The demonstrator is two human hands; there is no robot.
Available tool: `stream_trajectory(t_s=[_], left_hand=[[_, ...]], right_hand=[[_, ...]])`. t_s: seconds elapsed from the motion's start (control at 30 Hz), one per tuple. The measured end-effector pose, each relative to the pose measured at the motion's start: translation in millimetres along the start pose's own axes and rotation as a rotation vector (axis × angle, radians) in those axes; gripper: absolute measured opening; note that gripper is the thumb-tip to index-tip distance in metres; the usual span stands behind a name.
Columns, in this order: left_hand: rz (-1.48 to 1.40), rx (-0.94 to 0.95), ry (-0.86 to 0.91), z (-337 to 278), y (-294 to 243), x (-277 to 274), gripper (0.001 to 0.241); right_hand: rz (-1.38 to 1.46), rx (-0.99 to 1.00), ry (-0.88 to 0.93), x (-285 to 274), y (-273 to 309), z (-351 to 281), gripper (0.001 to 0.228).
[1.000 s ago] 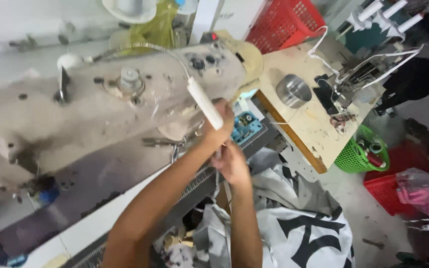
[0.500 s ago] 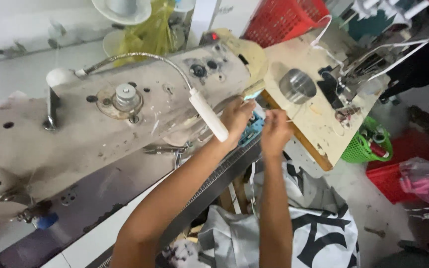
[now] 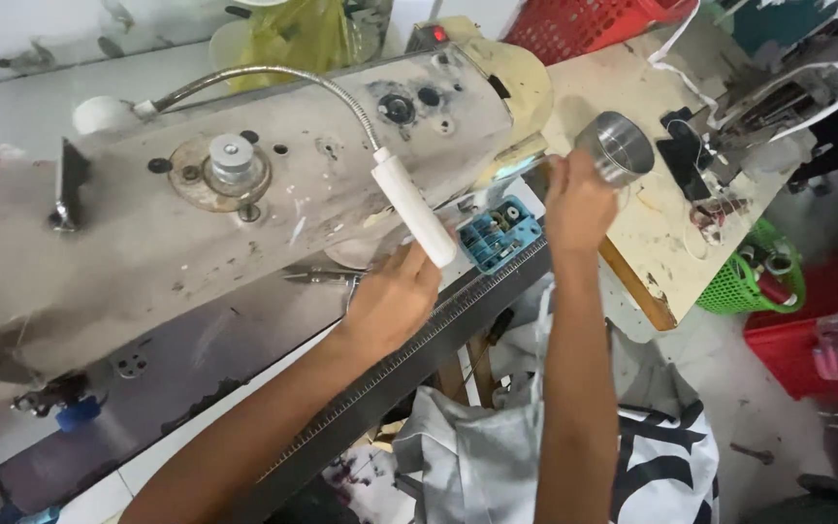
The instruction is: Thread an industrial sewing machine by guiding the thread through the tension discs, guides, and the needle eye.
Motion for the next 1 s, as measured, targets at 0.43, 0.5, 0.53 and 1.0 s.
stream_trajectory(t_s=[0.43, 0.5, 0.53, 1.0], left_hand=[[-0.194, 0.045, 0.552, -10, 21, 142, 0.078], [0.134, 0.169, 0.419, -7, 17, 140, 0.077], [0.134, 0.172, 0.421, -9, 18, 144, 0.077], [-0.093, 0.013, 0.445, 7, 19, 72, 0.022]], right_hand=[[0.505, 0.283, 0.352, 83, 13, -109, 0.004], [0.600, 0.337, 0.465, 93, 19, -134, 0.007], [0.601, 0.341, 0.465, 74, 24, -147, 0.007], [0.381, -0.117, 0.400, -59, 106, -239, 0.004]])
Point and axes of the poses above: each hand's wrist, its own z-axis towards the middle knuckle, its own x-axis out of the palm, y = z × x, the point moved 7 cm from there along z, towards the middle knuckle, and after that the axes turned 9 degrees about x, right-handed, at the moved point
